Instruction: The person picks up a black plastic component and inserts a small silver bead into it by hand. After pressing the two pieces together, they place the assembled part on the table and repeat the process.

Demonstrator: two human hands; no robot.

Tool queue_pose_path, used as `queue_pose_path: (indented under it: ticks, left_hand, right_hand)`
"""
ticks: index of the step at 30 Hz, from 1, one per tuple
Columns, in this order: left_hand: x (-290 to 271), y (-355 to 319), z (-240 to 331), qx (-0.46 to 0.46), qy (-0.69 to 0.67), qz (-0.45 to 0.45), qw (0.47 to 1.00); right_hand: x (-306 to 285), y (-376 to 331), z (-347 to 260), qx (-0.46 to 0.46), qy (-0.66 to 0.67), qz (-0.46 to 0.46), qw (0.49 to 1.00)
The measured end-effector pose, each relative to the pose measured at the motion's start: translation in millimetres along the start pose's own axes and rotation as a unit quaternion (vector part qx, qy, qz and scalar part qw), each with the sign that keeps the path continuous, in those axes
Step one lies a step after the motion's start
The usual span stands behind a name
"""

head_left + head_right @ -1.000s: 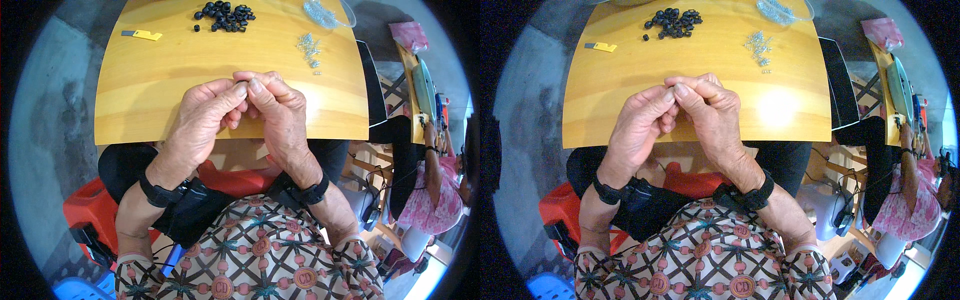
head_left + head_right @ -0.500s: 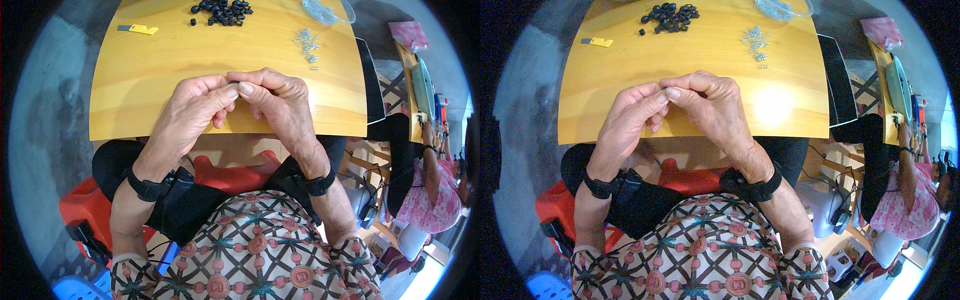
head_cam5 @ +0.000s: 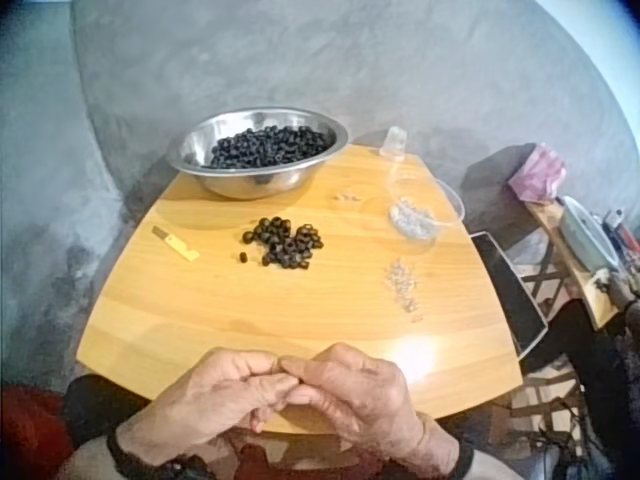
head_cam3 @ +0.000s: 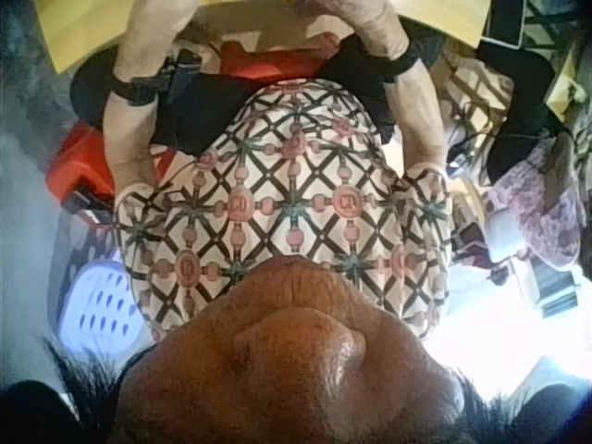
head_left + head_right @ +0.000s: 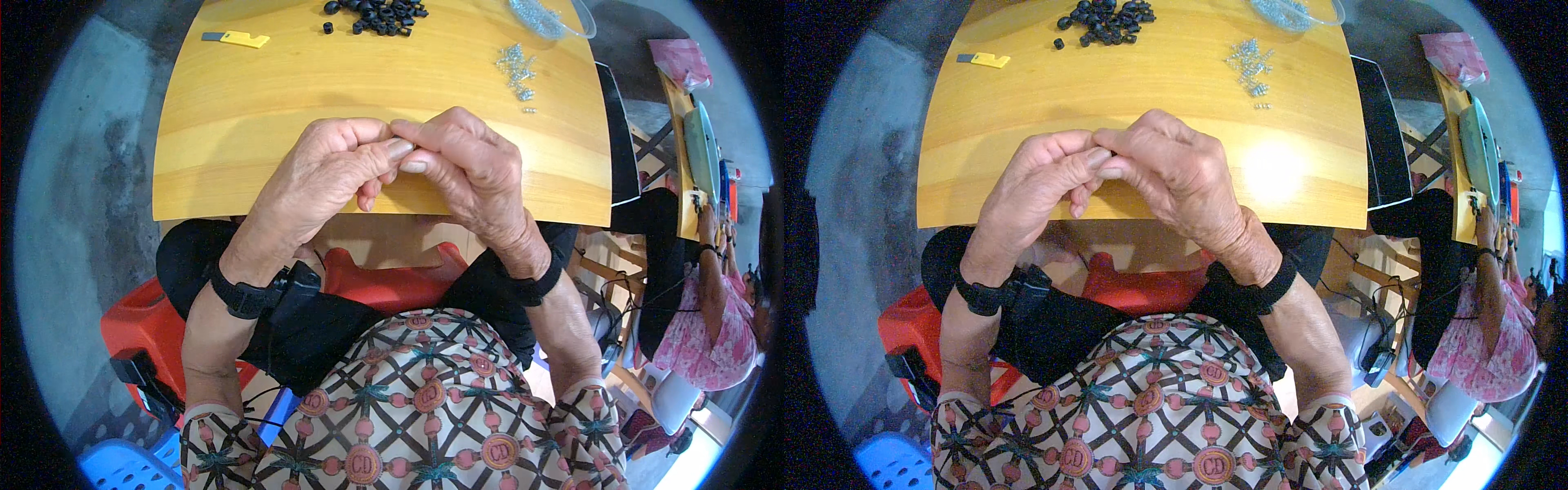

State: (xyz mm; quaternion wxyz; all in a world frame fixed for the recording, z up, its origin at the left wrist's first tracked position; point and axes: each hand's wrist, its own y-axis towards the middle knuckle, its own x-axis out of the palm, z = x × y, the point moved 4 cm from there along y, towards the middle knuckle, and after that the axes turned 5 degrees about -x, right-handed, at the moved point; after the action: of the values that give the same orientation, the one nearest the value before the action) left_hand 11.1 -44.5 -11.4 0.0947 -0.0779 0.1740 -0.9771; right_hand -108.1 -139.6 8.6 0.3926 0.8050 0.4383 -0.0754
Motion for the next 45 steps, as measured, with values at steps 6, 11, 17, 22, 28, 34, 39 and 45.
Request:
queue_pose_path:
  ticks: [6, 11, 17, 22, 28, 34, 39, 45]
  left_hand:
    - [6.5, -4.2, -4.3, -0.012, -0.146, -0.018, 0.989]
    - [12.0, -7.0, 2.2, -0.008, -0.187, -0.011, 0.982]
    - [5.7, -7.1, 9.7, 0.010, -0.036, 0.001, 0.999]
    - [3.3, -11.5, 15.7, -0.005, 0.018, 0.022, 1.000]
    - [-5.5, -4.8, 4.3, 0.002, 0.057, 0.004, 0.998]
    - [-4.7, -5.5, 4.3, -0.002, 0.046, -0.038, 0.998]
    - [-1.3, -10.3, 8.0, -0.016, 0.008, -0.044, 0.999]
    - [2.3, -8.0, 6.6, 0.010, 0.009, -0.041, 0.999]
  right_hand:
    - [5.9, -9.2, 2.1, 0.217, 0.197, 0.089, 0.952]
    - [18.5, -16.7, -2.0, 0.243, 0.222, 0.156, 0.931]
    - [23.2, -18.9, -3.6, 0.263, 0.233, 0.161, 0.922]
    - [21.1, -19.6, -1.5, 0.256, 0.211, 0.104, 0.938]
    - [10.8, -13.5, -1.4, 0.151, 0.125, 0.014, 0.981]
    - [-0.8, -3.7, -6.6, 0.053, 0.014, -0.026, 0.998]
    - [-2.7, -10.0, -4.3, 0.064, 0.072, 0.010, 0.995]
    - [-2.8, -15.1, -1.7, 0.094, 0.115, 0.046, 0.988]
